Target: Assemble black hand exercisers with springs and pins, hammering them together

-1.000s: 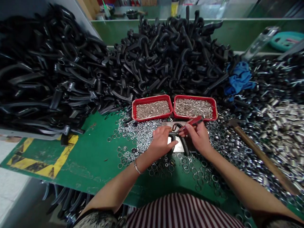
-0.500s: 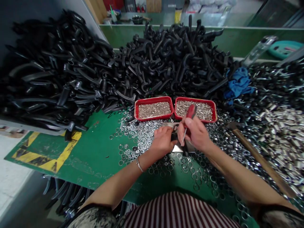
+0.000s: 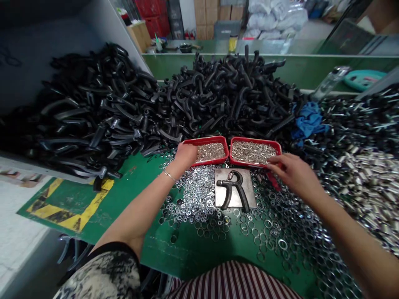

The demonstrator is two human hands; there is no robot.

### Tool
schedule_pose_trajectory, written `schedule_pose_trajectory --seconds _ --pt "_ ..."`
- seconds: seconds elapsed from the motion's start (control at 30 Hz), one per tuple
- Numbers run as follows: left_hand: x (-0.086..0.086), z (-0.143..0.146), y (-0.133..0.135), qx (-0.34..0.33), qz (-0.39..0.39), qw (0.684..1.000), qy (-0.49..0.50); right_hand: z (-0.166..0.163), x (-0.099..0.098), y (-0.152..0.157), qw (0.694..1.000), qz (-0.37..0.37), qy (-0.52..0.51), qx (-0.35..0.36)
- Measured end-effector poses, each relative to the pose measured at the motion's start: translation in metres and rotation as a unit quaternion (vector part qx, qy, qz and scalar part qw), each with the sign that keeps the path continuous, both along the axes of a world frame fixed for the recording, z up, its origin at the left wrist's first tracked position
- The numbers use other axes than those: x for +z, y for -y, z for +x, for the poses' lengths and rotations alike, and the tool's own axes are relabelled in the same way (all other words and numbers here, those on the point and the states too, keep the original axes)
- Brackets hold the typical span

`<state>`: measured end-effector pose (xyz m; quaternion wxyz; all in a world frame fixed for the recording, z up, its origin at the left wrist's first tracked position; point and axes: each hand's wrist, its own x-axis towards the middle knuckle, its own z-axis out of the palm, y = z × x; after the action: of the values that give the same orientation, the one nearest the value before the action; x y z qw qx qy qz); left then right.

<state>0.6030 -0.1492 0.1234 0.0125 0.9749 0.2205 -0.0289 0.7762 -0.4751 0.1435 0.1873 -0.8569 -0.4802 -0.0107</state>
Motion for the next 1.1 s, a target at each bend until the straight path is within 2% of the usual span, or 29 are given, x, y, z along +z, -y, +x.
schedule_pose_trajectory --seconds 0.1,0.17,0.27,0.33,0.5,0.63,0.7,0.8,0.93,1.0,1.1 --pt "-0.007 0.004 -0.006 -0.011 0.01 0.999 -0.033 -0.017 0.003 -0.071 0.992 0.004 0.014 0.127" --pt "-0.01 0.002 -0.002 -0.003 0.029 1.0 -0.009 -0.024 0.0 -0.12 0.978 -0.036 0.07 0.193" --pt "-0.009 -0.001 0.005 0.007 0.048 0.999 0.002 -0.025 -0.008 -0.179 0.961 -0.092 0.108 0.237" --pt "-0.008 0.001 0.007 0.013 0.044 0.999 -0.014 -0.022 -0.015 -0.201 0.957 -0.113 0.108 0.246" --pt "-0.012 0.005 0.005 0.027 0.036 0.999 -0.009 -0.016 -0.025 -0.21 0.957 -0.128 0.11 0.237" --pt "-0.016 -0.002 0.002 0.021 0.042 0.997 0.059 -0.018 -0.029 -0.208 0.964 -0.123 0.103 0.213" --pt "-0.014 -0.009 0.009 0.012 0.035 0.992 0.123 -0.019 -0.032 -0.209 0.968 -0.12 0.096 0.197" --pt "-0.008 -0.024 0.041 -0.036 -0.039 0.975 0.217 -0.019 -0.036 -0.209 0.976 -0.084 0.084 0.181" --pt "-0.012 -0.032 0.102 -0.127 -0.158 0.959 0.197 -0.014 -0.037 -0.208 0.963 -0.053 0.047 0.26" --pt "-0.02 -0.03 0.122 -0.129 -0.167 0.961 0.176 -0.01 -0.037 -0.209 0.951 -0.06 0.025 0.301" --pt "-0.033 -0.023 0.133 -0.133 -0.15 0.966 0.163 -0.005 -0.04 -0.212 0.948 -0.066 0.016 0.312"
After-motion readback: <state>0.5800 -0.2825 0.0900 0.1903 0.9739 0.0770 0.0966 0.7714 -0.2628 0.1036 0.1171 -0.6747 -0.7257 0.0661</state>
